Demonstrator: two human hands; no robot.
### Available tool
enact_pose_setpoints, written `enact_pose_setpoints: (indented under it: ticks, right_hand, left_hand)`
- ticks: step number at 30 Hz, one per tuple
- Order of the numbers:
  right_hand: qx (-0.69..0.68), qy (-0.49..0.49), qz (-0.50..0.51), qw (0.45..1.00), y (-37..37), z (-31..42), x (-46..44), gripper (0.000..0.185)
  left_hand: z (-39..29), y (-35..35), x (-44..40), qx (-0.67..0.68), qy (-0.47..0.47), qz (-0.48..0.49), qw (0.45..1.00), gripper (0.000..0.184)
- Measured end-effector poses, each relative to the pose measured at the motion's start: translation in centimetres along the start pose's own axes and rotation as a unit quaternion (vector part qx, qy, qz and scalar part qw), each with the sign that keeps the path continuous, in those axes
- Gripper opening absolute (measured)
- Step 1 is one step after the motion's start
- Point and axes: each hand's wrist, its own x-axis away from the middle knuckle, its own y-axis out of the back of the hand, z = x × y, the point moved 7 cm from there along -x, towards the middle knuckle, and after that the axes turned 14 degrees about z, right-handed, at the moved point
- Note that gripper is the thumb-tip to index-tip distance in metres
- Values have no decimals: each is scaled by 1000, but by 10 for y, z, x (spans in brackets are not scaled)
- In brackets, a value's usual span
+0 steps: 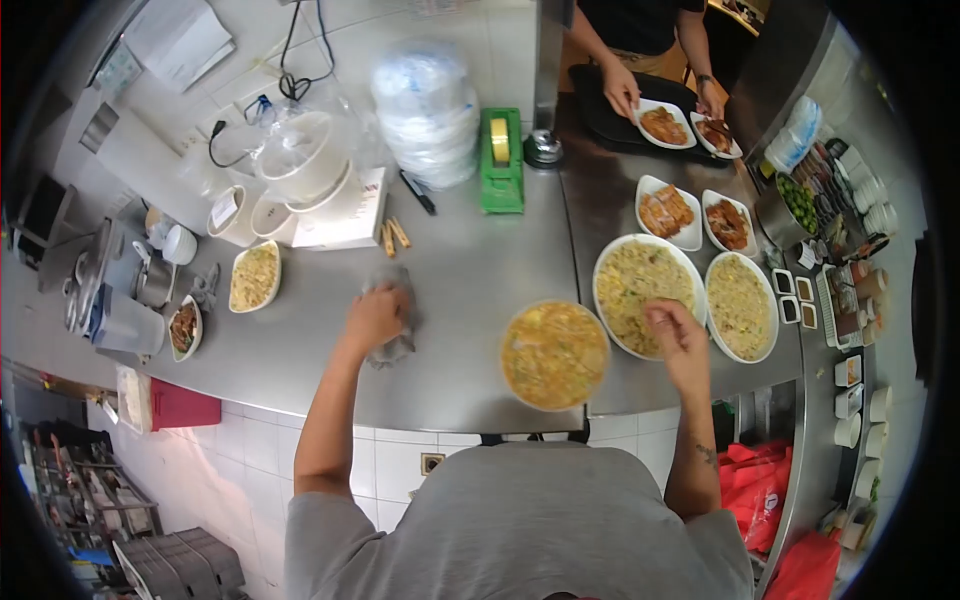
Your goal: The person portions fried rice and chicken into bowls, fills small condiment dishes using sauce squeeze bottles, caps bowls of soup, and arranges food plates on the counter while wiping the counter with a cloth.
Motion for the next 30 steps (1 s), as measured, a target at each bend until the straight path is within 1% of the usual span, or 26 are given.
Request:
enact_pose_setpoints:
  ticks: [1,3,4,6,7,9,10,12,13,15,16,18,19,20,22,23,25,26,27,28,29,30]
  right_hand:
    - [-36,-4,21,999,-22,5,-8,21]
    - [-107,-13,61,992,-63,8,-21,24]
    - [-93,-14,62,994,-75,3,-24,24]
    - [-61,-22,63,996,-93,-12,-25,24]
    - [-96,-43,52,993,-95,-19,-26,24]
    - [-166,-85,31,982,-97,-30,-22,24]
    - [-166,-87,31,982,-98,-31,-21,24]
    - [-169,-88,30,981,-100,-31,-23,24]
    - [-149,-75,32,986,-102,-33,-26,24]
    - [-109,-50,36,992,-108,-37,-34,23]
    - [-115,-52,46,991,-113,-33,-40,23]
    - [-134,-67,68,986,-128,-26,-51,23]
    - [-138,-54,75,986,-136,-26,-58,22]
    - [-142,-38,83,986,-144,-27,-66,22]
    - [-192,-43,125,972,-167,-29,-79,24]
    - [-214,-39,148,965,-173,-27,-90,25]
    - [-269,-99,131,949,-171,-30,-120,32]
    - [-297,-133,124,937,-171,-34,-134,36]
    - [-358,-133,118,917,-170,-38,-155,42]
    - [-415,-134,112,893,-169,-44,-180,49]
    - [-459,-148,122,867,-172,-50,-201,50]
    - [-502,-161,132,839,-176,-51,-220,51]
  left_hand:
    - [6,11,-10,30,-31,14,999,18]
    - [0,50,-31,162,-96,-55,981,13]
    - [-8,67,-41,228,-128,-86,961,14]
    - [-15,77,-65,342,-83,-16,936,19]
    - [-21,78,-82,396,-62,19,916,23]
    - [-30,65,-123,449,-51,35,892,29]
    - [-33,54,-145,474,-43,41,878,32]
    - [-33,30,-198,477,-10,-20,879,33]
    - [-34,23,-219,477,6,-52,878,34]
    - [-42,26,-242,453,23,-101,886,37]
    - [-43,25,-252,440,34,-122,889,38]
    - [-38,16,-283,439,40,-130,888,35]
    - [-38,11,-290,437,43,-135,888,33]
    - [-46,16,-275,444,64,-156,880,31]
    - [-59,32,-243,455,104,-209,860,28]
    - [-64,33,-233,440,90,-232,863,27]
    - [-70,33,-206,408,63,-281,866,24]
    - [-76,33,-192,401,22,-256,879,22]
    - [-85,30,-171,394,-15,-229,890,21]
    - [-94,29,-137,377,-43,-275,883,18]
    - [-105,28,-98,358,-71,-323,873,15]
    - [-112,16,-67,410,-71,-304,857,12]
